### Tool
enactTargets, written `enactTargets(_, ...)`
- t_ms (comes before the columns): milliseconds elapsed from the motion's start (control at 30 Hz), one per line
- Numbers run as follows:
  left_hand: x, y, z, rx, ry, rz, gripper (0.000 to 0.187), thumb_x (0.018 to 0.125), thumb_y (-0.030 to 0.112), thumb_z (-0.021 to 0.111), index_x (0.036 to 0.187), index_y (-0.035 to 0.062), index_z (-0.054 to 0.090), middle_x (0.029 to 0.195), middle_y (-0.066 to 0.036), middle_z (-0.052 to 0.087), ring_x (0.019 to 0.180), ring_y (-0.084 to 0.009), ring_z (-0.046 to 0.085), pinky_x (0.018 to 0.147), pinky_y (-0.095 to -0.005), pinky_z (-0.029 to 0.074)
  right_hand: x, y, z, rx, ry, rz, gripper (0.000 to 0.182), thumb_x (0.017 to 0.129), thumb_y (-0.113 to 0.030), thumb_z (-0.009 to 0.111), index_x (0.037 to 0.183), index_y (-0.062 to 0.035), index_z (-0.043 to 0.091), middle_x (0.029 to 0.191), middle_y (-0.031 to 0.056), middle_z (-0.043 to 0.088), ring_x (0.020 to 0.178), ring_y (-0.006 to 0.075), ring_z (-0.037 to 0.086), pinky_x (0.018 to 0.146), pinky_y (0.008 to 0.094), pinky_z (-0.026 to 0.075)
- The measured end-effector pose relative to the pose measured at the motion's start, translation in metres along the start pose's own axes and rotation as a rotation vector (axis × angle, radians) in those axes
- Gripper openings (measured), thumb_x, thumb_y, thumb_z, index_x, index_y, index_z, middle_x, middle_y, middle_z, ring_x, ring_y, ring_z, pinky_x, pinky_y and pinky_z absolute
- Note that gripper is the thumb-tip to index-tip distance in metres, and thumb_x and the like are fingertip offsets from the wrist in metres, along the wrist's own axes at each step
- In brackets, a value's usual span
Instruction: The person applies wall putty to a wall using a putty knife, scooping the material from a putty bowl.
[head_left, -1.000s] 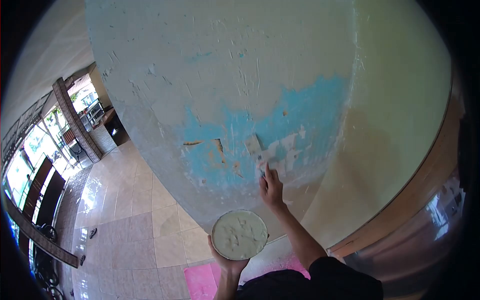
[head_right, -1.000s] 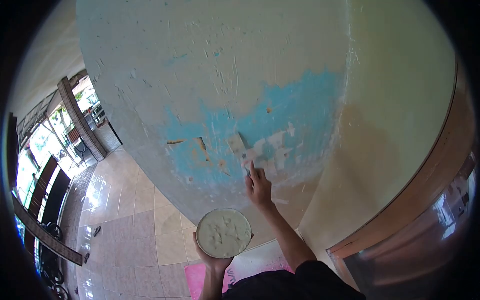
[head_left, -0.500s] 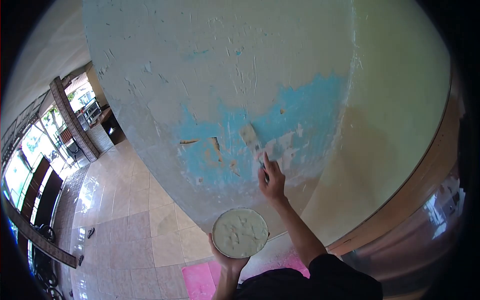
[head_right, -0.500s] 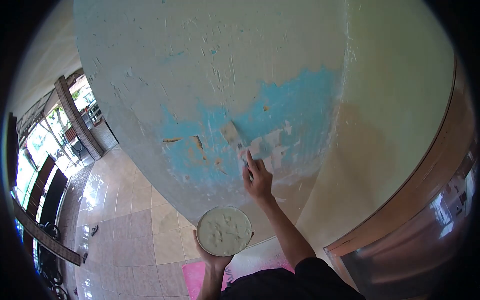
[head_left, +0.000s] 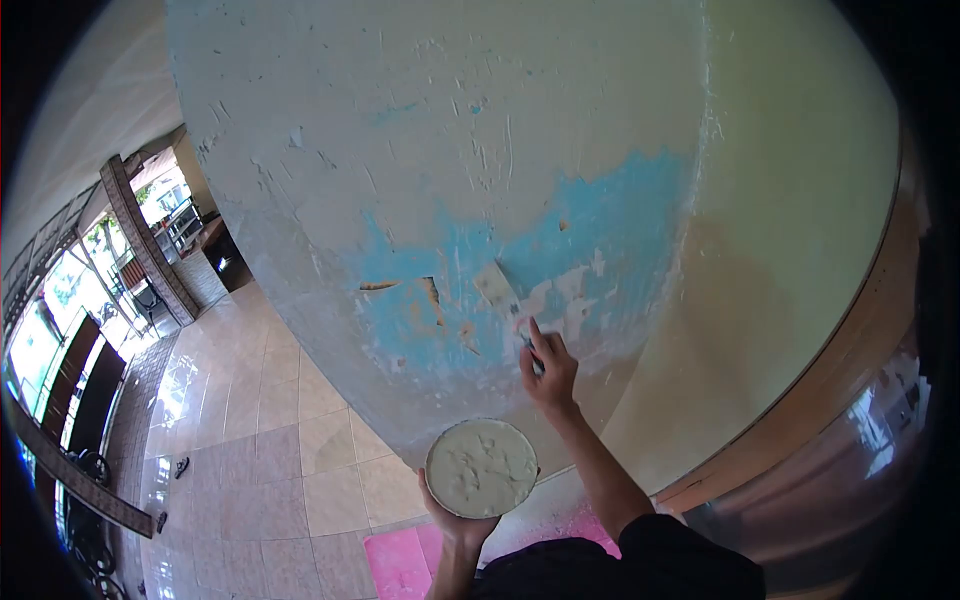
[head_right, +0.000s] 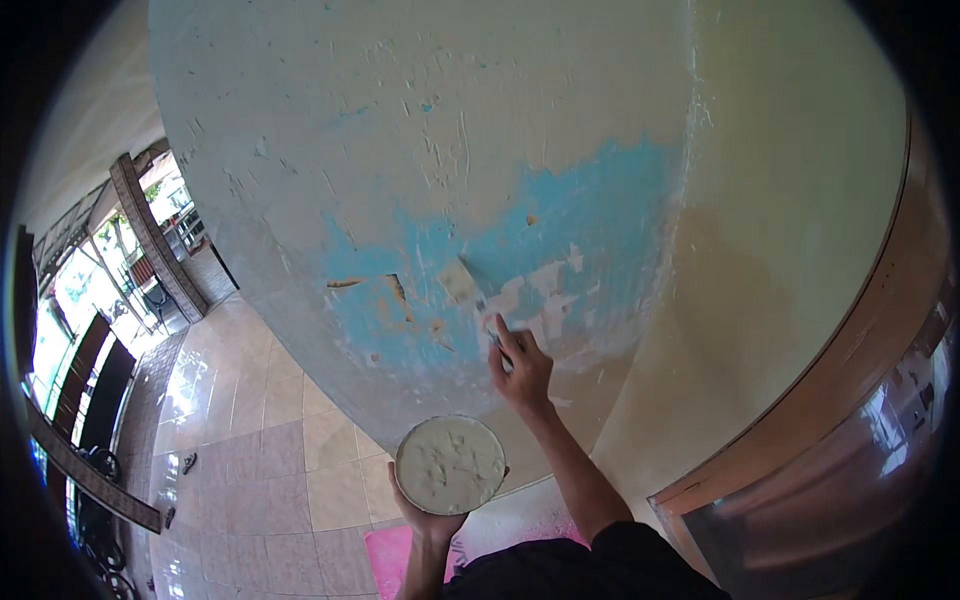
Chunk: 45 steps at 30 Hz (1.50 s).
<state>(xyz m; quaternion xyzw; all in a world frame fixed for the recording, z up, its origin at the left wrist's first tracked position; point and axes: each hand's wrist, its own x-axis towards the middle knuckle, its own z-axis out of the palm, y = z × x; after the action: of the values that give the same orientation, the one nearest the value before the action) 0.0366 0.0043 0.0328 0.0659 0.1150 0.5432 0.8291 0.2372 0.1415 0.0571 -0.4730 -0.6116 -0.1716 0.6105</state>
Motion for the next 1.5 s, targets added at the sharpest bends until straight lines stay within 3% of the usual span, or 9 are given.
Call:
enactTargets(233, 0.001, 0.000, -0.001, -0.086, -0.014, 0.010, 0.082, 0.083, 0.068, 0.046, 0.144, 0.0150, 0.036, 0.147, -0.012, 0.036, 0.135, -0.0371, 0.033, 0.110, -0.0634, 0.024, 0.001, -0.016, -0.013, 0.531, 0.046, 0.187, 0.043, 0.089, -0.008, 0.054, 0.131, 0.0017, 0.053, 0.076, 0.0054, 0.060, 0.058, 0.0147, 0.054, 0.052, 0.0281, 0.046)
enactTargets(400, 0.002, 0.000, 0.009, -0.140, -0.030, -0.007, 0.080, 0.084, 0.067, 0.046, 0.144, 0.0151, 0.036, 0.148, -0.012, 0.035, 0.135, -0.0371, 0.032, 0.110, -0.0627, 0.023, 0.015, -0.032, -0.046, 1.182, -0.303, 0.629, 0.055, 0.097, -0.048, 0.043, 0.122, 0.0001, 0.051, 0.076, 0.0088, 0.059, 0.037, 0.0071, 0.037, 0.037, 0.0224, 0.027)
enactTargets(567, 0.003, 0.011, 0.034, -0.140, -0.157, 0.030, 0.079, 0.085, 0.065, 0.048, 0.144, 0.0150, 0.037, 0.149, -0.011, 0.035, 0.136, -0.0355, 0.032, 0.111, -0.0605, 0.023, -0.021, -0.034, -0.088, 1.220, -0.396, 0.791, 0.052, 0.097, -0.045, 0.046, 0.120, 0.0008, 0.052, 0.079, 0.0054, 0.057, 0.041, 0.0070, 0.039, 0.038, 0.0222, 0.027)
enactTargets(700, 0.007, 0.015, 0.039, -0.146, -0.059, 0.068, 0.079, 0.084, 0.068, 0.047, 0.144, 0.0175, 0.038, 0.148, -0.007, 0.037, 0.135, -0.0314, 0.034, 0.111, -0.0552, 0.026, -0.031, -0.047, -0.130, 0.934, -0.504, 0.812, 0.034, 0.095, -0.014, 0.049, 0.126, -0.0025, 0.052, 0.084, -0.0001, 0.053, 0.060, 0.0034, 0.041, 0.050, 0.0180, 0.032)
enactTargets(767, 0.009, 0.013, 0.043, -0.166, -0.100, 0.069, 0.074, 0.086, 0.063, 0.048, 0.143, 0.0160, 0.039, 0.147, -0.009, 0.037, 0.135, -0.0329, 0.033, 0.112, -0.0581, 0.023, -0.033, -0.047, -0.138, 0.787, -0.461, 0.629, 0.035, 0.094, -0.012, 0.049, 0.128, -0.0029, 0.051, 0.084, -0.0025, 0.051, 0.065, 0.0024, 0.040, 0.056, 0.0181, 0.034)
enactTargets(933, 0.014, 0.004, 0.035, -0.163, -0.110, -0.010, 0.078, 0.085, 0.066, 0.048, 0.144, 0.0163, 0.038, 0.147, -0.009, 0.036, 0.136, -0.0334, 0.032, 0.111, -0.0589, 0.023, 0.021, -0.039, -0.126, 0.758, -0.291, 0.667, 0.049, 0.092, -0.016, 0.051, 0.139, -0.0037, 0.042, 0.085, -0.0021, 0.052, 0.062, 0.0026, 0.038, 0.054, 0.0184, 0.032)
enactTargets(1067, 0.011, -0.001, 0.029, -0.190, -0.123, -0.035, 0.077, 0.085, 0.064, 0.049, 0.144, 0.0158, 0.037, 0.148, -0.011, 0.035, 0.135, -0.0374, 0.031, 0.109, -0.0666, 0.021, 0.074, -0.031, -0.070, 0.396, -0.114, 0.152, 0.053, 0.095, -0.006, 0.050, 0.145, -0.0018, 0.034, 0.097, 0.0078, 0.053, 0.081, 0.0152, 0.051, 0.073, 0.0289, 0.044)
enactTargets(1167, 0.007, 0.000, 0.025, -0.193, -0.124, -0.048, 0.078, 0.084, 0.065, 0.049, 0.144, 0.0161, 0.037, 0.148, -0.011, 0.034, 0.135, -0.0372, 0.031, 0.109, -0.0661, 0.022, 0.109, -0.041, -0.041, 0.228, -0.005, 0.035, 0.055, 0.095, -0.008, 0.054, 0.146, -0.0025, 0.033, 0.104, 0.0135, 0.053, 0.086, 0.0195, 0.053, 0.076, 0.0311, 0.045)
enactTargets(1500, -0.001, 0.014, 0.015, -0.173, -0.112, 0.054, 0.079, 0.085, 0.065, 0.048, 0.145, 0.0148, 0.036, 0.150, -0.011, 0.033, 0.137, -0.0370, 0.029, 0.110, -0.0652, 0.021, 0.128, -0.042, -0.006, 0.196, 0.111, 0.033, 0.057, 0.095, -0.011, 0.056, 0.147, -0.0036, 0.032, 0.096, 0.0146, 0.053, 0.083, 0.0233, 0.055, 0.075, 0.0335, 0.047)
